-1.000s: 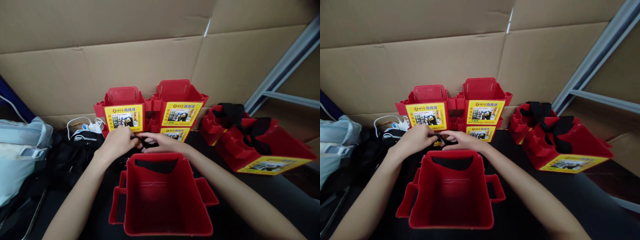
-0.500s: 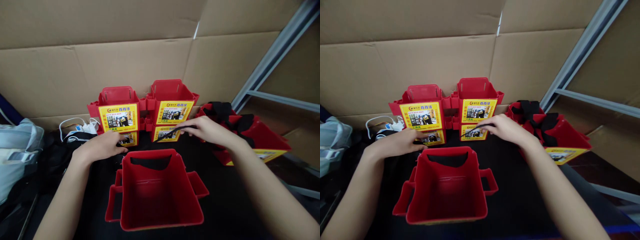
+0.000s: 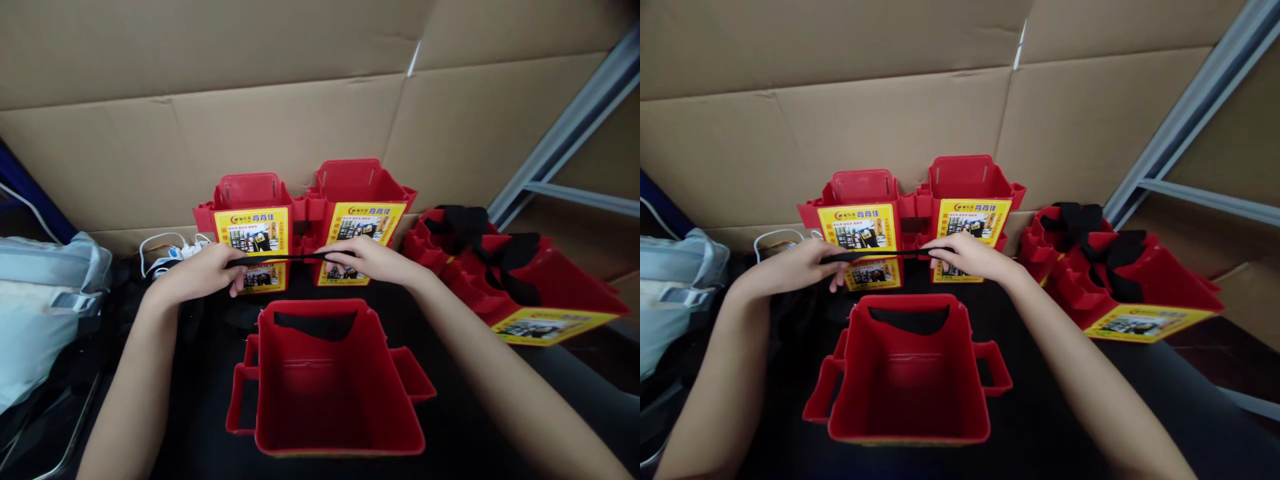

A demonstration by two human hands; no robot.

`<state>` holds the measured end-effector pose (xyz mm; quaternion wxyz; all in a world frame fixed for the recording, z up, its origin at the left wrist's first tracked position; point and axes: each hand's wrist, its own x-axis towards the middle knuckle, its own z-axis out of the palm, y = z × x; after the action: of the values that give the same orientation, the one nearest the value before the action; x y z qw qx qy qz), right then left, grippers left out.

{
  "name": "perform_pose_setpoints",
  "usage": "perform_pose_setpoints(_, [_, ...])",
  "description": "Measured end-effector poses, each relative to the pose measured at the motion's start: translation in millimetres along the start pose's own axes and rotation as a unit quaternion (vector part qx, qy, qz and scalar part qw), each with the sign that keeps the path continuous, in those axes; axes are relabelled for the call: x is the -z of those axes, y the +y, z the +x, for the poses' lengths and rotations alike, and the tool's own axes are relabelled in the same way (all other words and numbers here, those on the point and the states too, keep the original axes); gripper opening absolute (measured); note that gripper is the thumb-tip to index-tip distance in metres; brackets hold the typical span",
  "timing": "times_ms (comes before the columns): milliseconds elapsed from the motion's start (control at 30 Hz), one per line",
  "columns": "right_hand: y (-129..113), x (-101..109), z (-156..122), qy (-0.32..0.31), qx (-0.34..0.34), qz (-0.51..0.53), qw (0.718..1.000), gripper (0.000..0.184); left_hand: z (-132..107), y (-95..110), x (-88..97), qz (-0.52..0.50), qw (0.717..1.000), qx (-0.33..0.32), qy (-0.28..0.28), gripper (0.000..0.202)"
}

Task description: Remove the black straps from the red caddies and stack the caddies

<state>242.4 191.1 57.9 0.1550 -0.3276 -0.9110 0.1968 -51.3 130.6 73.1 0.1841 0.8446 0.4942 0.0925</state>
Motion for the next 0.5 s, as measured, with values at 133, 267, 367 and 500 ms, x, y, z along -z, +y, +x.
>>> perform_pose_setpoints(133, [-3.8,-9.8,3.3,-0.027,0.027,-0.015,0.999,0.03,5.0,9.5,-11.1,-0.024,0.998,-0.024,0.053,0.043])
perform_pose_setpoints(267, [-31.8,-26.7,26.2,-0.079,0.092,-0.012,0.993,0.024,25.3,33.3,-31.4,-0.103,0.989,-0.073,0.082,0.039])
perform_pose_setpoints(367, [-42.5,-35.2,36.8,-0.1,0.107,0.05,0.988,0.021,30.1,36.4,-32.3,-0.095,0.991,-0.085,0.038,0.029])
perform_pose_setpoints(500, [-27.7,-53.1,40.8,-0.086,0.057,0.154,0.983,0.03,16.2,17.6,-14.9,-0.032,0.999,-0.034,0.009,0.02])
